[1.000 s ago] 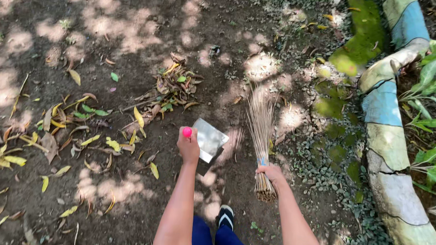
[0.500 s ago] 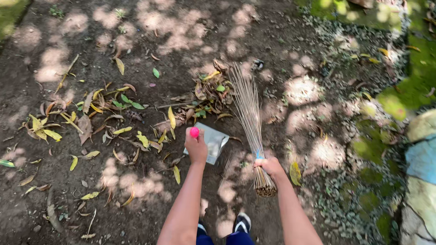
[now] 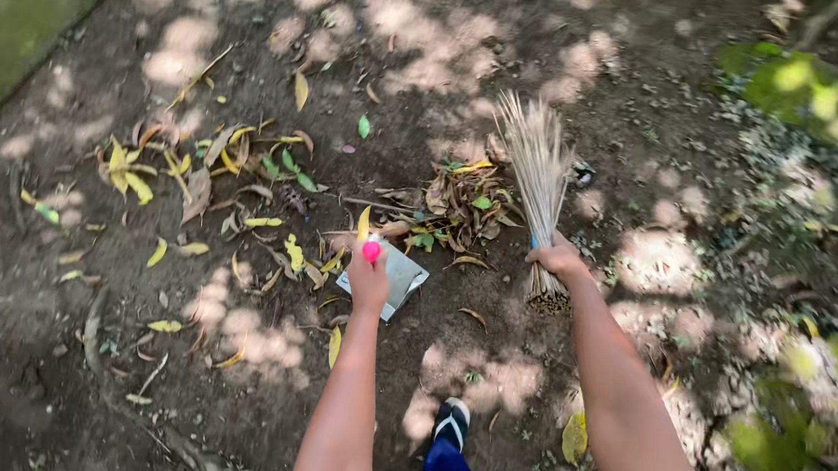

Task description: The person sweeps dry leaves and debris on a dirt and concrete path using a traditional straw broom and a dustpan. They gather the leaves into piles, scoop them into the dustpan, and deposit the collected debris into a black trash bin.

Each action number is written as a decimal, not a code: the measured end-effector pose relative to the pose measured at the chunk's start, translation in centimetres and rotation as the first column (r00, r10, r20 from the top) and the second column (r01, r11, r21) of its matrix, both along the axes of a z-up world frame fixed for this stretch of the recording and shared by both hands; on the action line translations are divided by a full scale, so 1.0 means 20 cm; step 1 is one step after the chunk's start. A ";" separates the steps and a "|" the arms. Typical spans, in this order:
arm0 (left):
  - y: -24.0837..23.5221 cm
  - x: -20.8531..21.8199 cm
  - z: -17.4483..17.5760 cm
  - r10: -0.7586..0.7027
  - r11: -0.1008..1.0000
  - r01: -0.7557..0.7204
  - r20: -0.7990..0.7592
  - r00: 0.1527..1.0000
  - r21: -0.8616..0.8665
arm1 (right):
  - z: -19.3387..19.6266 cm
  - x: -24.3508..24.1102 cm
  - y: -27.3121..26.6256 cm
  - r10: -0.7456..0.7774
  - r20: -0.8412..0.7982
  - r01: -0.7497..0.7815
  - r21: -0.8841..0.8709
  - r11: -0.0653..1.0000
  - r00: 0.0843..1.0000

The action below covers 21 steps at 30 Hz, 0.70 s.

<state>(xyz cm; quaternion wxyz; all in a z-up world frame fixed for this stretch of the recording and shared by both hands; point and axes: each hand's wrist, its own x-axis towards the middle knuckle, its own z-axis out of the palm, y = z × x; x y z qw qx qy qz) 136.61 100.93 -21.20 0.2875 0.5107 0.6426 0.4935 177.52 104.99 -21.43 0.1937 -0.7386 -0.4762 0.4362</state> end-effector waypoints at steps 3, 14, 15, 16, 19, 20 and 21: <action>0.09 0.06 -0.01 0.065 0.998 -0.065 -0.027 0.998 -0.020 | -0.12 0.00 0.12 0.118 -0.031 -0.121 -0.172 0.978 0.993; 0.16 0.12 0.04 0.087 0.989 -0.093 -0.058 0.994 -0.111 | -0.11 -0.31 -0.47 0.222 -0.497 -0.469 -0.452 0.759 0.839; 0.14 0.12 0.03 0.096 0.988 -0.101 -0.050 0.994 -0.117 | -0.10 -0.34 -0.53 0.245 -0.528 -0.505 -0.431 0.748 0.813; 0.13 0.11 0.01 0.104 0.987 -0.108 -0.041 0.994 -0.117 | -0.08 -0.39 -0.58 0.158 -0.628 -0.518 -0.447 0.729 0.762; 0.09 0.04 -0.07 0.104 0.989 -0.101 0.019 0.994 -0.109 | 0.06 -0.61 -0.71 0.445 -0.554 -0.647 -0.242 0.723 0.704; 0.10 0.00 -0.11 0.112 0.990 -0.108 0.045 0.993 -0.096 | 0.14 -0.69 -0.73 0.365 -0.595 -0.631 -0.327 0.704 0.716; 0.10 -0.04 -0.15 0.143 0.989 -0.139 0.069 0.987 -0.055 | 0.24 -0.77 -0.78 0.281 -0.628 -0.615 -0.408 0.675 0.726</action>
